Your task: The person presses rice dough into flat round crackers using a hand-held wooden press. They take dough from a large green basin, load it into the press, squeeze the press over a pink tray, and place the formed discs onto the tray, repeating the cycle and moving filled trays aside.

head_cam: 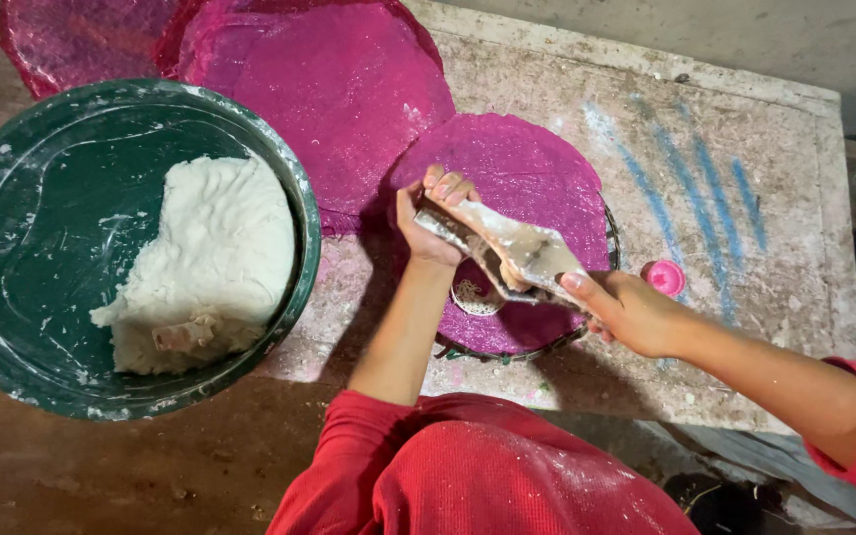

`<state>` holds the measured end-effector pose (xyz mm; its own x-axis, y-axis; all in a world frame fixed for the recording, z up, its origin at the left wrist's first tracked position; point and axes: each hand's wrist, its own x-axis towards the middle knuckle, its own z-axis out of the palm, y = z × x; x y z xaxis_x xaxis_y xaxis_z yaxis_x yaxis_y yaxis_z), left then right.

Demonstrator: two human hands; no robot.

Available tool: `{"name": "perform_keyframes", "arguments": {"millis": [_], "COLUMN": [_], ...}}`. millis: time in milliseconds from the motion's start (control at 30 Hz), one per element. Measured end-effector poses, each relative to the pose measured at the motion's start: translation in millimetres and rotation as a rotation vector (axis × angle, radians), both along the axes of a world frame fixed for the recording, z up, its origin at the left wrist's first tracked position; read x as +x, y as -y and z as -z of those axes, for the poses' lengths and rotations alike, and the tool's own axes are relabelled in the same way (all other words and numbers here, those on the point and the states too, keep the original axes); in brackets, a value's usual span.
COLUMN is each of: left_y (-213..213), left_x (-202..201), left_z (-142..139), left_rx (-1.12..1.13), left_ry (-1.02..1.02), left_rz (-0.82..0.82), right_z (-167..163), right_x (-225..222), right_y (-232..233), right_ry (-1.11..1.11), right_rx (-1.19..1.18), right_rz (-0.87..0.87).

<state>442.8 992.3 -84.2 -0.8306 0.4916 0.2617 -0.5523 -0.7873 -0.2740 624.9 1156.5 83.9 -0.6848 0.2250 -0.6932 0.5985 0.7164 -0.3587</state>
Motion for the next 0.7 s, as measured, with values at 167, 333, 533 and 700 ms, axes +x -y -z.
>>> {"name": "perform_keyframes", "arguments": {"millis": [167,333,533,700], "left_y": [2,23,39,11], "left_x": [-22,-34,-18,-6], "left_z": [-15,-24,-19,-18], "left_rx": [-0.045,-0.055,-0.196,-0.217], "left_ry": [-0.118,-0.232,-0.109,0.025], "left_rz": [0.011,-0.022,-0.048,-0.036], "right_z": [6,24,33,21], "right_x": [-4,-9,-5,-6], "right_y": [6,18,21,1], "right_ry": [-0.192,-0.298,-0.127,-0.010], "right_rx": [0.013,-0.060,-0.168,-0.033], "right_rz": [-0.059,-0.117,0.007,0.086]}}
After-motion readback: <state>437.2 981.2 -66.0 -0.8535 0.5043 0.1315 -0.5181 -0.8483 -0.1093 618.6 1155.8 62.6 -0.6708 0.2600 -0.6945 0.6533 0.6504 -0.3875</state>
